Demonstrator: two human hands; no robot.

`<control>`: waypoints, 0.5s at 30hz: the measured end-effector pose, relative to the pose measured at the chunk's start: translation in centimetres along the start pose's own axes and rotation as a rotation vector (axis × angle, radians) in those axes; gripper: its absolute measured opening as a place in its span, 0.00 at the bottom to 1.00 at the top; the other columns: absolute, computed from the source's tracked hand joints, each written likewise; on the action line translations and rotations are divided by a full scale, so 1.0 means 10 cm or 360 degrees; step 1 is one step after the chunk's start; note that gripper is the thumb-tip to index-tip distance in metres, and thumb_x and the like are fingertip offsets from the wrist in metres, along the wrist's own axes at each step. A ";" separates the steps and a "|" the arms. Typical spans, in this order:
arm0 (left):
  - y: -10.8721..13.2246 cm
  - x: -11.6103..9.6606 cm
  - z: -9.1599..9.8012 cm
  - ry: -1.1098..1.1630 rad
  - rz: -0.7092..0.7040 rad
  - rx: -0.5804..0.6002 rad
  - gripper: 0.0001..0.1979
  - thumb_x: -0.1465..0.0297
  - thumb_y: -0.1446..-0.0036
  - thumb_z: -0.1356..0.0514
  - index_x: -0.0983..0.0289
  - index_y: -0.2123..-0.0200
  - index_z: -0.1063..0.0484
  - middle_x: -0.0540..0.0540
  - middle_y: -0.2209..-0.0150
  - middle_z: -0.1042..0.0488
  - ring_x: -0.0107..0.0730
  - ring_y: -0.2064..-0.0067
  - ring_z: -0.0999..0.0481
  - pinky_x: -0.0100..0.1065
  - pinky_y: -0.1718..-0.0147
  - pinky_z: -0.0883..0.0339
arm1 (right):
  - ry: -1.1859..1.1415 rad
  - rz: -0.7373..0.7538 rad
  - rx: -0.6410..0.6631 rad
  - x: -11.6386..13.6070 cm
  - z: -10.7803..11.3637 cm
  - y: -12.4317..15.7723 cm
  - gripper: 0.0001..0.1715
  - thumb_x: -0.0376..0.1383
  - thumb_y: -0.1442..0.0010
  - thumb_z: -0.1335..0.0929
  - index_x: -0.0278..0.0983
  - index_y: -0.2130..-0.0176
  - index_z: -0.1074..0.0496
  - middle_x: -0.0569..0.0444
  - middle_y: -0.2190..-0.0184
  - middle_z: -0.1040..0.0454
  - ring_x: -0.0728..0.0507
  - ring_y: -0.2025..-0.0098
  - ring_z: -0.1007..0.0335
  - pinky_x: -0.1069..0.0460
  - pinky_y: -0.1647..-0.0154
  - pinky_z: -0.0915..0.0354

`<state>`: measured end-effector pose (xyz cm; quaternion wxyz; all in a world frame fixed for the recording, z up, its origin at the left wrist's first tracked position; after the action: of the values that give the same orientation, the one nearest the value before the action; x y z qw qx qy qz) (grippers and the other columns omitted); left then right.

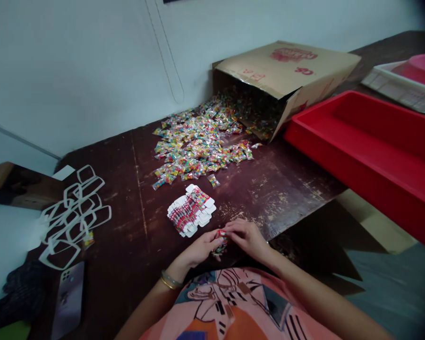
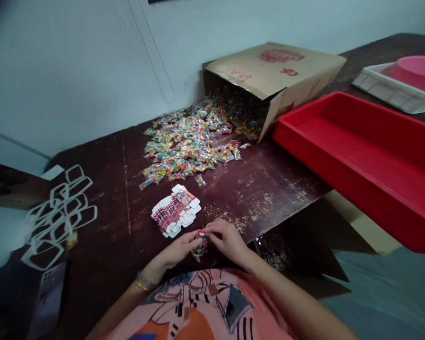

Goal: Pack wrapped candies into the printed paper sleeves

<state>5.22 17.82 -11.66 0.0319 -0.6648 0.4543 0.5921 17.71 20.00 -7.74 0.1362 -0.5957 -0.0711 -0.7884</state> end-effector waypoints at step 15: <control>0.12 -0.03 -0.08 0.0489 -0.0156 0.0020 0.25 0.60 0.44 0.39 0.61 0.44 0.34 0.62 0.46 0.33 0.45 0.46 0.34 0.42 0.52 0.36 | 0.0015 -0.0541 0.0229 -0.09 0.68 0.26 0.16 0.44 0.43 0.32 0.37 0.60 0.22 0.50 0.61 0.22 0.41 0.59 0.26 0.47 0.54 0.34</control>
<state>5.10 16.83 -10.54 -0.0050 -0.7687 0.4246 0.4783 24.94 19.50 -6.81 0.0437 -0.5601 -0.2262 -0.7957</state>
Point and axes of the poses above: each hand's wrist, its own y-axis away from the middle knuckle, its own z-axis out of the back of the hand, x = y × z, the point moved 8 cm from there along -y, towards the middle knuckle
